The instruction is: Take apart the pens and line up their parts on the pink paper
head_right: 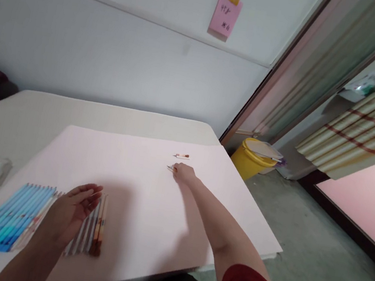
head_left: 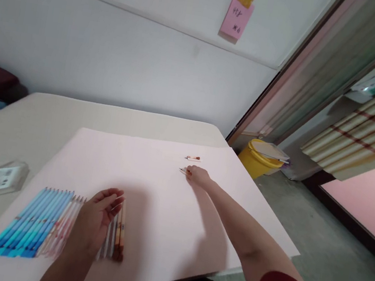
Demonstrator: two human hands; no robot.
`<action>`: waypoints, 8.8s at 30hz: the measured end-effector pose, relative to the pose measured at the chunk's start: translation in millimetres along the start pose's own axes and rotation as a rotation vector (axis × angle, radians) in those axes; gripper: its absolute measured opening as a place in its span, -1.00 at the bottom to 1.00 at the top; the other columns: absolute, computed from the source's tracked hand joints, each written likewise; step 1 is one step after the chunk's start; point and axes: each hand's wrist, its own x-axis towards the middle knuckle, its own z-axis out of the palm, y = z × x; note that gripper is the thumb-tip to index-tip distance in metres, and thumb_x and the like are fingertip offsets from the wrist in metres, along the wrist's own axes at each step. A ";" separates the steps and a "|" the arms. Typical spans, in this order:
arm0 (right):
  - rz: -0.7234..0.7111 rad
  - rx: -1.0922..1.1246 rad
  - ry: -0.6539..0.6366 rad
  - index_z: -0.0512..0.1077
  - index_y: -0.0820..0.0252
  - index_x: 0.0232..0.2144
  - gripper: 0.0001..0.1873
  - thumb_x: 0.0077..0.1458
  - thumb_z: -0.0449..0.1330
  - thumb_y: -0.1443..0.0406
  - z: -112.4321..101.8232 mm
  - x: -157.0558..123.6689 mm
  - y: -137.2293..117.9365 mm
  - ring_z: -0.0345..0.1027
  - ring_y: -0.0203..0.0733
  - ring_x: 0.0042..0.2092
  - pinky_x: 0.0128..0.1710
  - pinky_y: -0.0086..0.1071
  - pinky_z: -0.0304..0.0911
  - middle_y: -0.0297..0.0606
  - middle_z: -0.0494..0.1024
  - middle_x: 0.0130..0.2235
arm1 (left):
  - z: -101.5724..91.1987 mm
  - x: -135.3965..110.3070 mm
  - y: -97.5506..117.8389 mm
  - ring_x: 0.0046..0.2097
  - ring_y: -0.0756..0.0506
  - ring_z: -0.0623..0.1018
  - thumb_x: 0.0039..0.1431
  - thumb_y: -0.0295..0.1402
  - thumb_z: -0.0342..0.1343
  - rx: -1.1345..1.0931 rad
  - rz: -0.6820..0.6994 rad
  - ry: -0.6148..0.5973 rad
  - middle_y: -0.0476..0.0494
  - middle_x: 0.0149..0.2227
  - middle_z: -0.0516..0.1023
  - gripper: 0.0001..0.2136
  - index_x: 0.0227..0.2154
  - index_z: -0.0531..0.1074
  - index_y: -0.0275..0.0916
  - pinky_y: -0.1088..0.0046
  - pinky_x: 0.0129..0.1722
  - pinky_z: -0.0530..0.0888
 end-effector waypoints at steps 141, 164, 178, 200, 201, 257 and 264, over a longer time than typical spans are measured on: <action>-0.154 1.633 -0.058 0.30 0.19 -0.49 -0.78 -0.08 0.23 0.18 10.5 -152.4 -153.3 0.01 -0.45 -0.71 -0.73 -0.51 -0.12 -0.42 0.43 -0.62 | 16.1 -34.6 -39.6 -0.36 -0.05 0.57 0.06 -0.60 0.07 -0.127 -0.211 -0.152 -0.24 -0.41 0.55 -0.89 -0.51 0.37 -0.33 0.44 -0.32 0.54; -0.364 0.443 0.210 0.50 0.03 -0.25 -0.80 0.18 0.07 0.24 -1.0 -169.6 -130.4 0.40 -0.26 -0.27 -0.28 -0.46 0.15 -0.37 0.57 -0.31 | 8.9 -27.4 -20.3 -0.32 -0.04 0.55 0.02 -0.50 0.16 -0.067 0.054 -0.136 -0.22 -0.39 0.54 -0.94 -0.48 0.38 -0.32 0.49 -0.33 0.51; -0.317 0.614 0.234 0.39 0.16 -0.42 -0.81 0.19 0.04 0.28 5.1 -173.4 -151.6 0.34 -0.28 -0.38 -0.37 -0.47 0.12 -0.31 0.49 -0.41 | 19.5 -41.6 -45.3 -0.30 -0.08 0.54 -0.03 -0.33 0.22 0.047 0.129 -0.217 -0.16 -0.39 0.53 -0.82 -0.42 0.37 -0.28 0.31 -0.19 0.47; -0.242 1.182 0.243 0.22 0.10 -0.34 -0.81 -0.06 0.08 0.42 13.8 -169.9 -160.5 0.26 -0.33 -0.56 -0.56 -0.51 0.11 -0.51 0.30 -0.59 | 13.2 -30.7 -40.8 -0.36 -0.05 0.56 0.12 -0.56 0.02 -0.093 -0.104 -0.178 -0.17 -0.43 0.52 -0.91 -0.45 0.28 -0.28 0.38 -0.34 0.53; -0.236 1.219 0.217 0.22 0.10 -0.33 -0.84 -0.03 0.09 0.38 11.9 -169.7 -159.0 0.25 -0.33 -0.58 -0.57 -0.51 0.10 -0.52 0.29 -0.61 | 12.8 -30.0 -40.4 -0.35 -0.05 0.56 0.13 -0.57 0.00 -0.103 -0.116 -0.168 -0.18 -0.42 0.52 -0.90 -0.45 0.29 -0.29 0.38 -0.33 0.53; -0.155 1.480 -0.245 0.36 0.26 -0.50 -0.88 -0.20 0.21 0.35 11.4 -46.6 -94.6 0.27 -0.35 -0.53 -0.44 -0.42 0.20 -0.38 0.41 -0.58 | 8.8 -21.1 -2.7 -0.35 -0.07 0.57 0.13 -0.59 0.00 -0.293 -0.164 -0.049 -0.20 -0.43 0.53 -0.86 -0.50 0.32 -0.32 0.39 -0.36 0.55; -0.246 1.061 -0.130 0.35 0.21 -0.55 -0.91 -0.21 0.05 0.38 5.4 -46.8 -95.7 0.17 -0.35 -0.55 -0.50 -0.46 0.08 -0.46 0.31 -0.63 | 8.8 -23.1 0.7 -0.36 -0.05 0.56 0.11 -0.59 0.03 -0.290 -0.150 -0.058 -0.21 -0.41 0.53 -0.88 -0.50 0.32 -0.31 0.41 -0.36 0.55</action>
